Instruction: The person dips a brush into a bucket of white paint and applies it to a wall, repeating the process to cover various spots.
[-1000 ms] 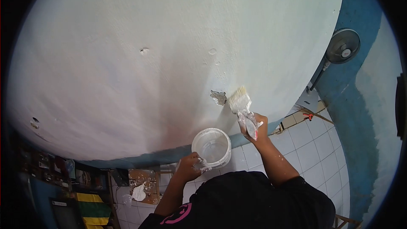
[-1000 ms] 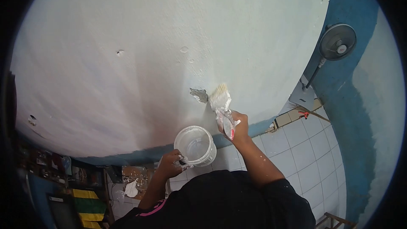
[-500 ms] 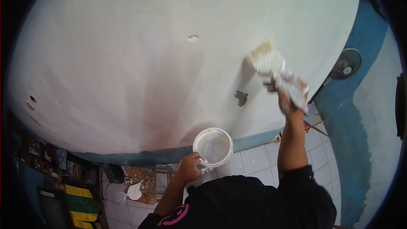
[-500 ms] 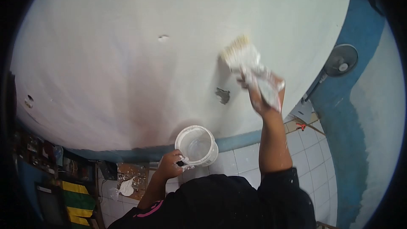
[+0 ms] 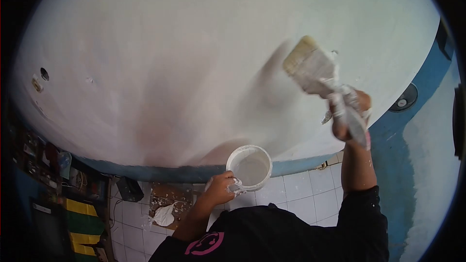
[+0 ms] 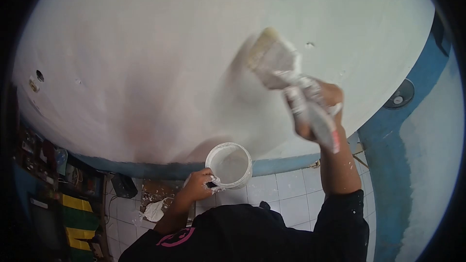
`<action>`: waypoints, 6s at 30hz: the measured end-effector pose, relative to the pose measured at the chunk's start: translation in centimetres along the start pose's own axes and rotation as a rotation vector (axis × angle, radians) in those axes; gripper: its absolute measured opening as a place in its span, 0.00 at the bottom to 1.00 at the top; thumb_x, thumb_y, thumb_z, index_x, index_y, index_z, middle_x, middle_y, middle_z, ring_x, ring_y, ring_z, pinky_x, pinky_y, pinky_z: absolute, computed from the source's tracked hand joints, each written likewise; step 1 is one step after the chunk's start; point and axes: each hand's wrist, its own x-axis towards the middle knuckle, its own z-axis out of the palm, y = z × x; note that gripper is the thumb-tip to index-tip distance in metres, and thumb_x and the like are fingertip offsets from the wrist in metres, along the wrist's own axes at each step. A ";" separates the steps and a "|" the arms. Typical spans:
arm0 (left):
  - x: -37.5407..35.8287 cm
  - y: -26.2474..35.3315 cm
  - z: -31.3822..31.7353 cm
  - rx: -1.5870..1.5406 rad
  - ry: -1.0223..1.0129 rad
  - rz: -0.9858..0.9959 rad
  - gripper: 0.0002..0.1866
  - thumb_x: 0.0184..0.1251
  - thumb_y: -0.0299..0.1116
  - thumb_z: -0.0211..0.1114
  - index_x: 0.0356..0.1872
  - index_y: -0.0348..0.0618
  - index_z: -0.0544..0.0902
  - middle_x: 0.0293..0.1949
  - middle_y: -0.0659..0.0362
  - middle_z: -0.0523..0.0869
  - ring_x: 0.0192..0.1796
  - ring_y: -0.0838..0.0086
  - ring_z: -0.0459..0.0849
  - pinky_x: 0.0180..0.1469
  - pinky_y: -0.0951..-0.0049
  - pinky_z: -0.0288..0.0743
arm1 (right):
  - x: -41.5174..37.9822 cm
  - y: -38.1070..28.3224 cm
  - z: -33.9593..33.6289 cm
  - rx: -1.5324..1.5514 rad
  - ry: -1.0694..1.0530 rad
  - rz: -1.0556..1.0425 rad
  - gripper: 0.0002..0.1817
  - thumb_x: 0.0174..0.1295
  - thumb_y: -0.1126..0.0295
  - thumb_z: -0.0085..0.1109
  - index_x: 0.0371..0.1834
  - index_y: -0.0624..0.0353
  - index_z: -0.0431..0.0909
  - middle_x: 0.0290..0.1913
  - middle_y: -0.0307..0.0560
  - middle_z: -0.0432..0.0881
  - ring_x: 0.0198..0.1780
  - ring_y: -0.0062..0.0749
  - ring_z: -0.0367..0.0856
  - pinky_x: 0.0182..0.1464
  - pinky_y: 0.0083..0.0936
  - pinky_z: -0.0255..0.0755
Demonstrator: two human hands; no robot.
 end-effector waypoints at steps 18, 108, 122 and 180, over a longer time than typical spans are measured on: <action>-6.0 -6.6 -6.3 -0.035 0.083 0.026 0.12 0.40 0.35 0.72 0.28 0.42 0.84 0.32 0.59 0.80 0.32 0.62 0.83 0.34 0.65 0.77 | 12.3 -6.5 5.7 -0.852 -0.265 -0.437 0.12 0.53 0.70 0.61 0.41 0.59 0.79 0.42 0.52 0.81 0.39 0.37 0.83 0.35 0.29 0.78; 7.4 17.3 10.2 -0.126 -0.044 0.128 0.18 0.35 0.34 0.79 0.27 0.35 0.83 0.29 0.53 0.82 0.30 0.62 0.84 0.34 0.69 0.77 | -5.6 13.8 -20.0 -0.419 -0.826 -0.041 0.11 0.48 0.69 0.58 0.37 0.48 0.81 0.36 0.47 0.84 0.35 0.45 0.82 0.37 0.36 0.76; 7.7 17.2 11.7 -0.160 -0.184 0.061 0.18 0.37 0.34 0.75 0.33 0.37 0.84 0.35 0.53 0.84 0.37 0.59 0.85 0.40 0.67 0.79 | -8.7 18.4 -22.9 -0.723 -0.532 -0.594 0.11 0.54 0.69 0.56 0.41 0.47 0.80 0.60 0.51 0.75 0.57 0.39 0.78 0.39 0.32 0.80; 17.1 36.4 31.1 -0.015 0.158 0.050 0.19 0.35 0.35 0.81 0.29 0.40 0.83 0.37 0.56 0.84 0.39 0.64 0.86 0.41 0.68 0.81 | -18.6 32.8 -45.4 -0.835 -0.503 -0.699 0.15 0.51 0.63 0.56 0.43 0.51 0.77 0.67 0.62 0.64 0.46 0.45 0.84 0.23 0.30 0.77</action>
